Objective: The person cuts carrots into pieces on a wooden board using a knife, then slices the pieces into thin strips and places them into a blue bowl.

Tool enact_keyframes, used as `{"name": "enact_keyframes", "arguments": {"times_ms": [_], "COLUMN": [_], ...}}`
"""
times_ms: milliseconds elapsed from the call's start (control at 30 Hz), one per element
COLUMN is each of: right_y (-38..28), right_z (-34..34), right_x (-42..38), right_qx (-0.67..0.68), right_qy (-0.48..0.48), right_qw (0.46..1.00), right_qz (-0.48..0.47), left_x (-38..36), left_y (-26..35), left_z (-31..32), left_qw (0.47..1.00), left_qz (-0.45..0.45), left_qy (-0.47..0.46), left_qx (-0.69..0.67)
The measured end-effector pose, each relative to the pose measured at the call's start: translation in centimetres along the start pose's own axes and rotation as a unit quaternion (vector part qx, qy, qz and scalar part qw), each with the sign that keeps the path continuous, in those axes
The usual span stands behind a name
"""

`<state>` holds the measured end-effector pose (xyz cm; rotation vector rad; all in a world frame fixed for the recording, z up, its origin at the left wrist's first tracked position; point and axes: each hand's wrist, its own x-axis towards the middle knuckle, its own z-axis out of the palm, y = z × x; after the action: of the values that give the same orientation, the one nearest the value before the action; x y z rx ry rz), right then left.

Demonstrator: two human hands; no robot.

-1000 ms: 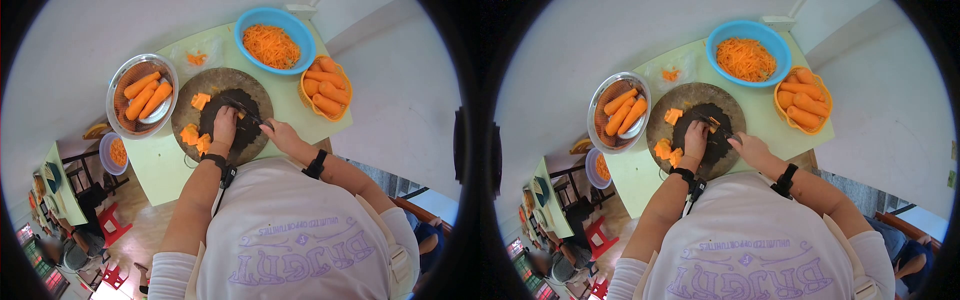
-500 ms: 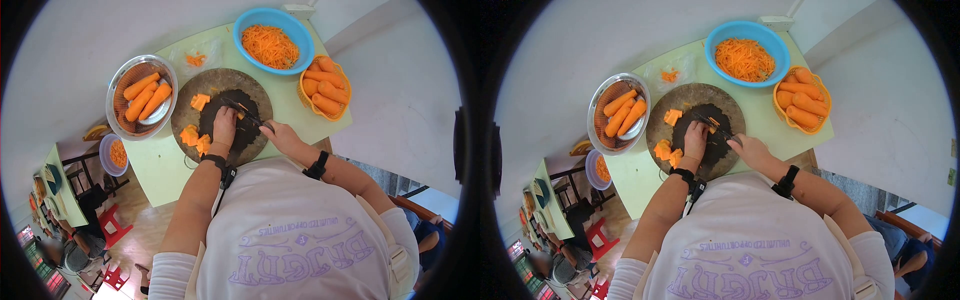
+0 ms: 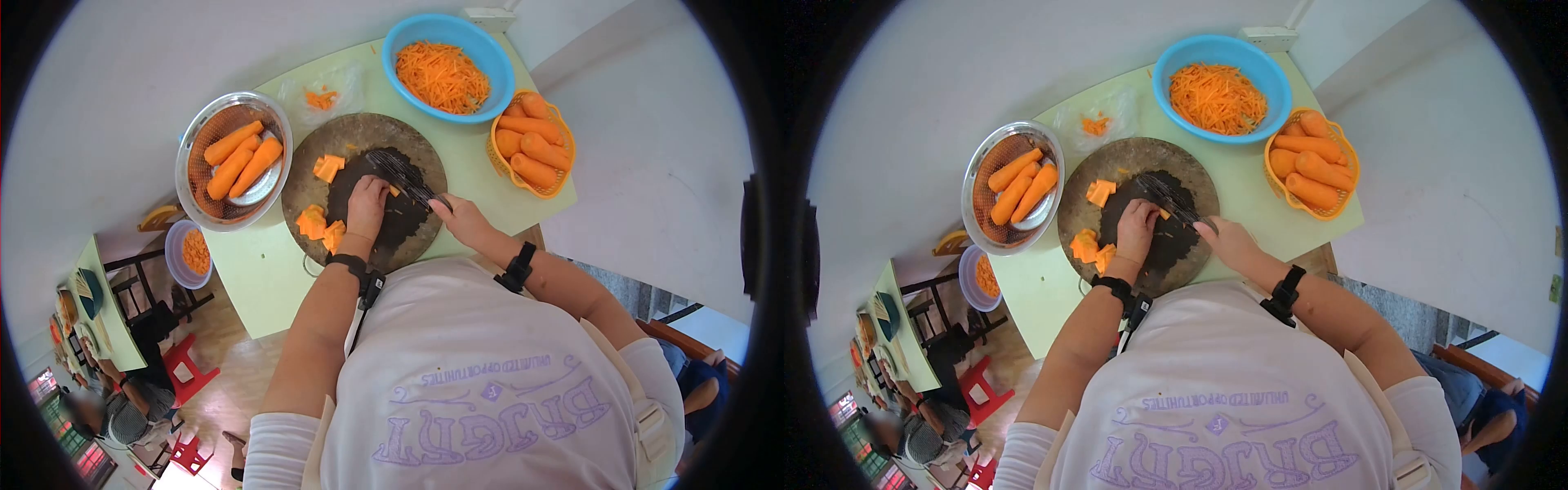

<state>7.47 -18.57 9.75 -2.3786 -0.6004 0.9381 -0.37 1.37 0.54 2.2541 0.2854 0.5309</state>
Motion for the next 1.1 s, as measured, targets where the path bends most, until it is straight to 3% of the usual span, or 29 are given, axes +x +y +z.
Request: {"name": "enact_keyframes", "arguments": {"times_ms": [67, 233, 633, 833, 1100], "right_y": [-0.2, -1.2, -1.8, -0.4, -1.2], "right_z": [-0.1, -0.3, 0.3, 0.3, -0.3], "right_x": [-0.2, -1.1, -0.8, -0.2, -1.2], "right_qx": [0.024, -0.022, -0.100, -0.019, -0.033], "right_qy": [-0.018, 0.008, 0.011, 0.019, -0.003], "right_qw": [0.999, 0.999, 0.995, 0.999, 0.999], "right_qz": [0.017, -0.042, -0.024, -0.017, -0.028], "left_x": [-0.1, -0.2, -0.3, -0.2, -0.4], "left_y": [0.1, 0.3, 0.3, 0.4, 0.4], "left_z": [0.0, 0.0, 0.2, 0.1, 0.3], "left_qw": [1.000, 1.000, 0.999, 1.000, 0.999], "left_qz": [-0.004, -0.017, -0.037, -0.019, -0.032], "left_qy": [-0.002, -0.006, -0.009, -0.001, 0.004], "left_qx": [0.003, 0.010, 0.021, 0.022, 0.012]}}
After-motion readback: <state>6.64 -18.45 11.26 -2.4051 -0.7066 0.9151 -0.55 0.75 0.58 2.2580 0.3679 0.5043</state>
